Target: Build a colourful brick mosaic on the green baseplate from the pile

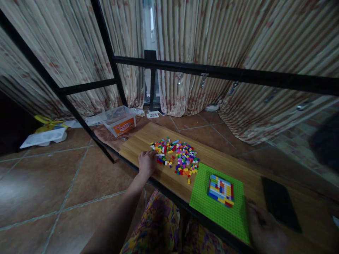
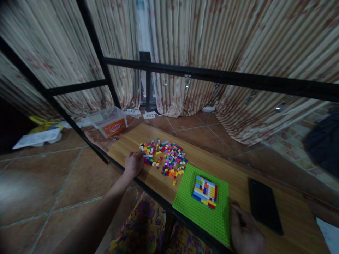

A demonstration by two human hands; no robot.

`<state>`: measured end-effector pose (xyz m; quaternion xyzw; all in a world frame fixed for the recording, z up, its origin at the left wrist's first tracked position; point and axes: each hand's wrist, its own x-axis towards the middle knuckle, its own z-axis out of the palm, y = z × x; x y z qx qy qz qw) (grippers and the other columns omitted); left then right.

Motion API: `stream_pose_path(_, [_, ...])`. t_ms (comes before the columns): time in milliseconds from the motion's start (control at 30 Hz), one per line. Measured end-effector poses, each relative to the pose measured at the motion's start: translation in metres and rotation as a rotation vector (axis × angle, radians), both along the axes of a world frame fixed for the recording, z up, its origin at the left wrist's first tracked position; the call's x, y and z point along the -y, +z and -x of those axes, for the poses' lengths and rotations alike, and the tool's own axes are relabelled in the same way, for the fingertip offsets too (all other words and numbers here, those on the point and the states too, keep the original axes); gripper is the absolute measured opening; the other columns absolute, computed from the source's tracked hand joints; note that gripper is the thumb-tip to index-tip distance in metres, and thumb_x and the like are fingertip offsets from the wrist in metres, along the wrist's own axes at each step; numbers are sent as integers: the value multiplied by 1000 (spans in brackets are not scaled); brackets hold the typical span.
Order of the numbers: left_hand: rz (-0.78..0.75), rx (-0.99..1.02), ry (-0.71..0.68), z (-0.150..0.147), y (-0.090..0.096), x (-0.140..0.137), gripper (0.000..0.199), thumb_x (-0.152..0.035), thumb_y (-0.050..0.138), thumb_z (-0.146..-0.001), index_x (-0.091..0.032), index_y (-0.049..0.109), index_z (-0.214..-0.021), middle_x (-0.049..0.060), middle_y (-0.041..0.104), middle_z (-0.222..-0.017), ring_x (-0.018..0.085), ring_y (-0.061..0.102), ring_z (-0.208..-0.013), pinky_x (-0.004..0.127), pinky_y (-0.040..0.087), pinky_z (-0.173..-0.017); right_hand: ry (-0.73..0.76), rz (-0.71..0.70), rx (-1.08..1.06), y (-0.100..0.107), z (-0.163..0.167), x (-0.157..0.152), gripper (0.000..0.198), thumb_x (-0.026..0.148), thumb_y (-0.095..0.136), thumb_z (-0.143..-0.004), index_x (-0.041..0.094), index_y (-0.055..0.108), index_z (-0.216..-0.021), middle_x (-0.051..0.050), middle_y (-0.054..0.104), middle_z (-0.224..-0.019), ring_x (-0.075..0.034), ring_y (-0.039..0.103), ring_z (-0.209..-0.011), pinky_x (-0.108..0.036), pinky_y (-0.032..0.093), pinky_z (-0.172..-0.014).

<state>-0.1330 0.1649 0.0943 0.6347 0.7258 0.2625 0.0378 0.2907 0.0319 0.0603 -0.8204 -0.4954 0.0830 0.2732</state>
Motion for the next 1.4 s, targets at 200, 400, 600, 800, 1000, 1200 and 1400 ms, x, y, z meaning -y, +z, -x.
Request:
stream_pose_path(200, [-12, 48, -17, -11, -3, 2, 17, -21, 57, -84, -22, 69, -97, 5, 71, -96, 25, 58, -97, 37, 41, -88, -21, -24, 1, -4, -2, 0, 54, 63, 41, -78, 22, 69, -99, -11, 70, -110, -31, 67, -87, -39, 51, -68])
stream_pose_path(400, [-41, 131, -111, -42, -11, 6, 15, -19, 55, -86, -21, 67, -96, 5, 70, -98, 23, 59, -99, 37, 40, -91, 6, -31, 18, -9, -6, -1, 53, 62, 44, -78, 21, 70, -98, -12, 71, -105, -30, 68, -79, -37, 50, -62])
stream_pose_path(600, [-77, 194, -222, -68, -10, 2, 16, -16, 53, -87, -20, 66, -96, 5, 70, -100, 21, 59, -97, 37, 41, -91, 11, -45, 38, -15, -9, -1, 54, 63, 42, -79, 21, 70, -98, -12, 71, -103, -29, 68, -78, -36, 50, -61])
stream_pose_path(800, [-121, 171, -285, -72, 3, -5, 32, -9, 52, -80, -22, 67, -106, 4, 70, -104, 21, 59, -102, 39, 39, -97, 54, -111, 58, -17, -9, -1, 55, 64, 39, -81, 20, 70, -95, -12, 72, -103, -28, 68, -76, -36, 51, -61])
stream_pose_path(1000, [-40, -69, -219, -72, 25, -45, 30, -22, 48, -88, -22, 66, -112, 7, 67, -111, 25, 56, -109, 40, 39, -98, 79, -153, 78, -18, -6, -1, 57, 64, 37, -83, 19, 69, -97, -12, 71, -103, -28, 69, -80, -36, 52, -66])
stream_pose_path(1200, [78, -194, -224, -91, 30, -89, 27, -24, 49, -86, -19, 70, -103, 12, 67, -108, 29, 54, -109, 45, 41, -96, 112, -185, 40, -13, -1, -2, 57, 65, 38, -84, 19, 69, -94, -11, 72, -98, -24, 69, -76, -33, 52, -66])
stream_pose_path(1400, [179, -238, -175, -103, 31, -108, 25, -24, 53, -79, -15, 72, -94, 18, 65, -110, 34, 55, -110, 48, 44, -92, 116, -219, 39, -7, 8, -3, 48, 56, 39, -89, 18, 68, -95, -11, 70, -99, -23, 67, -83, -33, 51, -74])
